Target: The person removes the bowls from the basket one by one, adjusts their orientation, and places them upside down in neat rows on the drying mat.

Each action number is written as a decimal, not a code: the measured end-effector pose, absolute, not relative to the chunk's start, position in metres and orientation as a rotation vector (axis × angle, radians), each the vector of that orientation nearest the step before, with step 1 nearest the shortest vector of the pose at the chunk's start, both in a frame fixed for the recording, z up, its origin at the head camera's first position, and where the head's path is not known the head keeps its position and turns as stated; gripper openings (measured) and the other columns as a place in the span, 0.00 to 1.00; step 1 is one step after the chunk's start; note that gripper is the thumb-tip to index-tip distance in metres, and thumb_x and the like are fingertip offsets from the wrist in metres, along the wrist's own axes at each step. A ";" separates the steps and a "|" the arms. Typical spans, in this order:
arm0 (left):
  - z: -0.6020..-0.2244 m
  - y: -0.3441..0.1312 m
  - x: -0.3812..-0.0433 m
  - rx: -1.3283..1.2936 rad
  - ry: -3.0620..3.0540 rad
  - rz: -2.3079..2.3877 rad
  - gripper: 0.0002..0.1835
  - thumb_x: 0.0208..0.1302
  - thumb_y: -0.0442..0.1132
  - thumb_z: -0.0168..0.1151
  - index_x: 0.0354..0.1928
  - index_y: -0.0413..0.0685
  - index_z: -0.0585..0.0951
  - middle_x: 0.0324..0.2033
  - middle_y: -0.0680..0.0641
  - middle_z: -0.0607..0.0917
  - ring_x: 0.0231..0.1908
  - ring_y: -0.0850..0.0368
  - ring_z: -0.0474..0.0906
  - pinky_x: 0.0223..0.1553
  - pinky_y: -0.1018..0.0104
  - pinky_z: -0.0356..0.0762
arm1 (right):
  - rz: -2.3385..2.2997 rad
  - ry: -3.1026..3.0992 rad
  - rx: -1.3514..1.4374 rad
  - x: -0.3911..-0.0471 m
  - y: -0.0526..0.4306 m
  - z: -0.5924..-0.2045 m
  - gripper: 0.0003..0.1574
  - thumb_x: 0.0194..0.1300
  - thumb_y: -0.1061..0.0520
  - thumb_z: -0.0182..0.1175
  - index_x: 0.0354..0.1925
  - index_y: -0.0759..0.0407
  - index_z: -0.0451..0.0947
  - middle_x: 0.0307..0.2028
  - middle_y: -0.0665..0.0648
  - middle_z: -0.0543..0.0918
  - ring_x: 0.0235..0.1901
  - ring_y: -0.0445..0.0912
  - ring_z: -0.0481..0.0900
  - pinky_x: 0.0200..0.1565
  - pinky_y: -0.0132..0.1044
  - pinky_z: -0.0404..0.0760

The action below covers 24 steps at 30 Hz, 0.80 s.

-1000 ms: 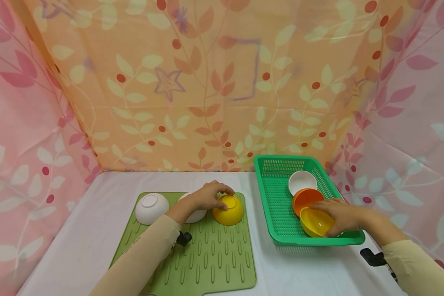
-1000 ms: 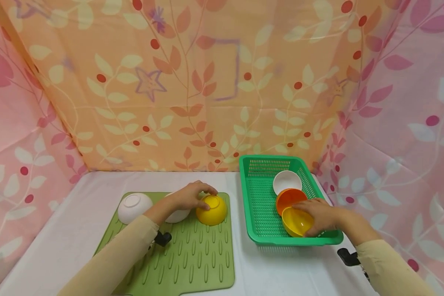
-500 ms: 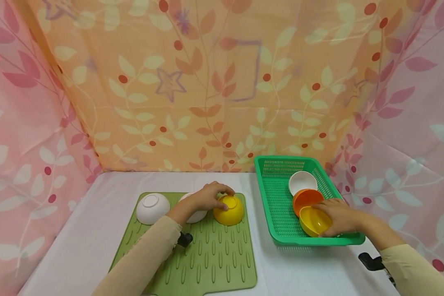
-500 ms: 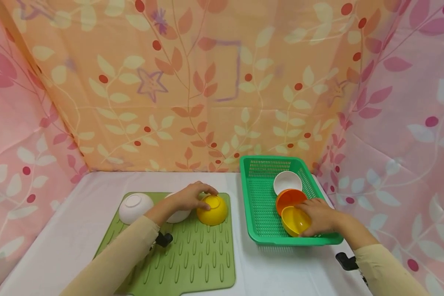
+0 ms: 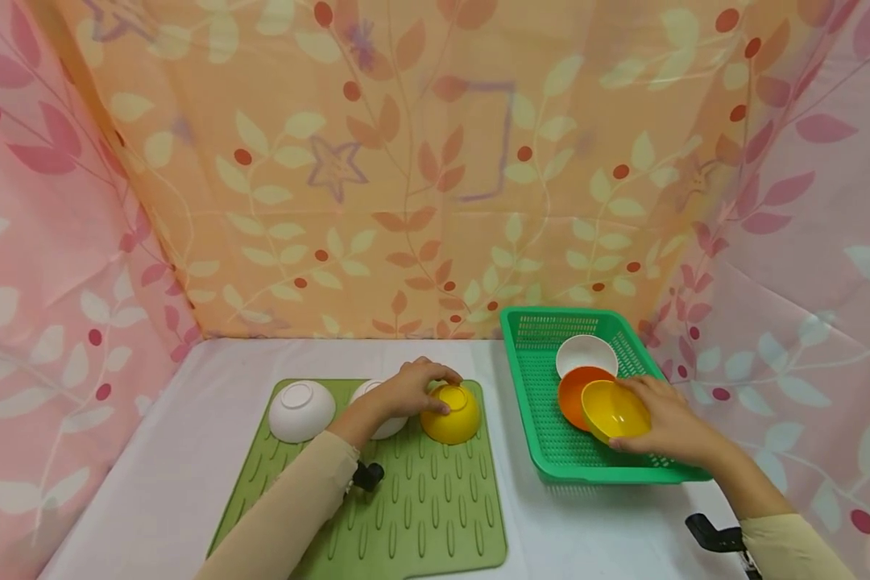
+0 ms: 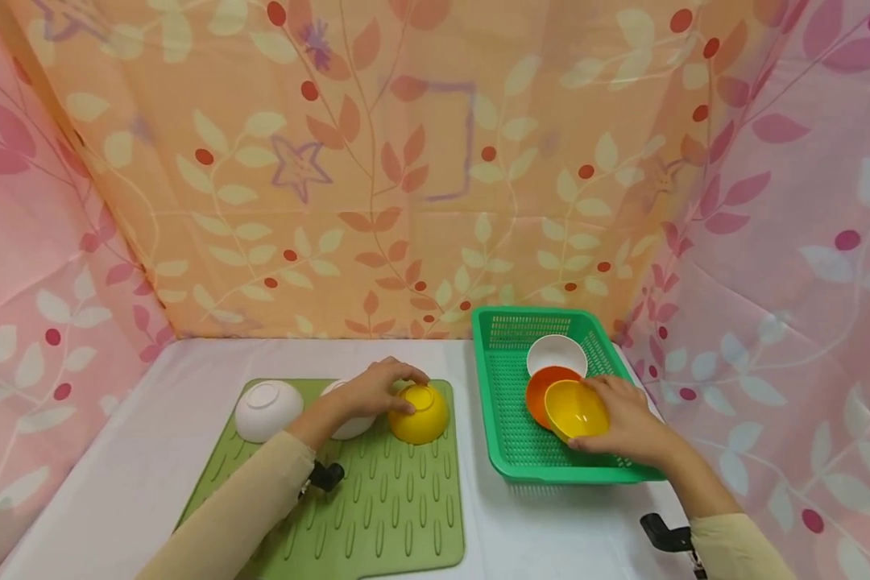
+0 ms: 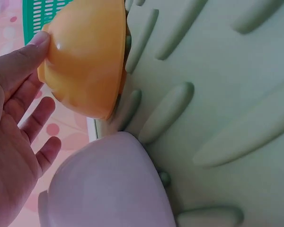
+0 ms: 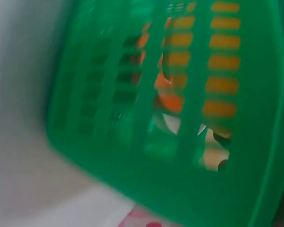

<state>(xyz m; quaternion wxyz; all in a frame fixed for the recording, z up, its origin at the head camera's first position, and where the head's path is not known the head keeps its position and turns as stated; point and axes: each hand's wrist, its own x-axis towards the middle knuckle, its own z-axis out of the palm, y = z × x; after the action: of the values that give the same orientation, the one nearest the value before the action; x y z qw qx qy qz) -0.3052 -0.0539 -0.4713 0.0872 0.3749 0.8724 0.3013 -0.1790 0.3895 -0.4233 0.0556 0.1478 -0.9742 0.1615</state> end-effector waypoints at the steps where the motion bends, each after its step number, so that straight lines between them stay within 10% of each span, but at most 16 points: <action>1: -0.471 -0.054 -0.306 1.123 2.601 0.893 0.28 0.61 0.46 0.76 0.64 0.56 0.81 0.57 0.58 0.84 0.58 0.55 0.70 0.64 0.46 0.58 | 0.505 -2.944 0.434 -0.179 0.385 -0.423 0.64 0.44 0.31 0.79 0.69 0.63 0.68 0.62 0.67 0.72 0.61 0.64 0.65 0.56 0.73 0.65; 24: -0.460 -0.049 -0.286 1.189 2.811 0.682 0.27 0.63 0.47 0.74 0.63 0.52 0.82 0.59 0.54 0.84 0.57 0.51 0.71 0.53 0.52 0.64 | 0.638 -2.761 0.553 -0.163 0.285 -0.400 0.67 0.37 0.33 0.83 0.70 0.58 0.70 0.62 0.61 0.71 0.64 0.60 0.61 0.62 0.66 0.56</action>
<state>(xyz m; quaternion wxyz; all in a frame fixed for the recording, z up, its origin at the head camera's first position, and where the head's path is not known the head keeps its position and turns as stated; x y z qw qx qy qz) -0.2861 -0.0494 -0.4598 0.0073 0.3801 0.8988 0.2182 -0.1629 0.2847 -0.3997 0.1267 0.1900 -0.9486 0.2192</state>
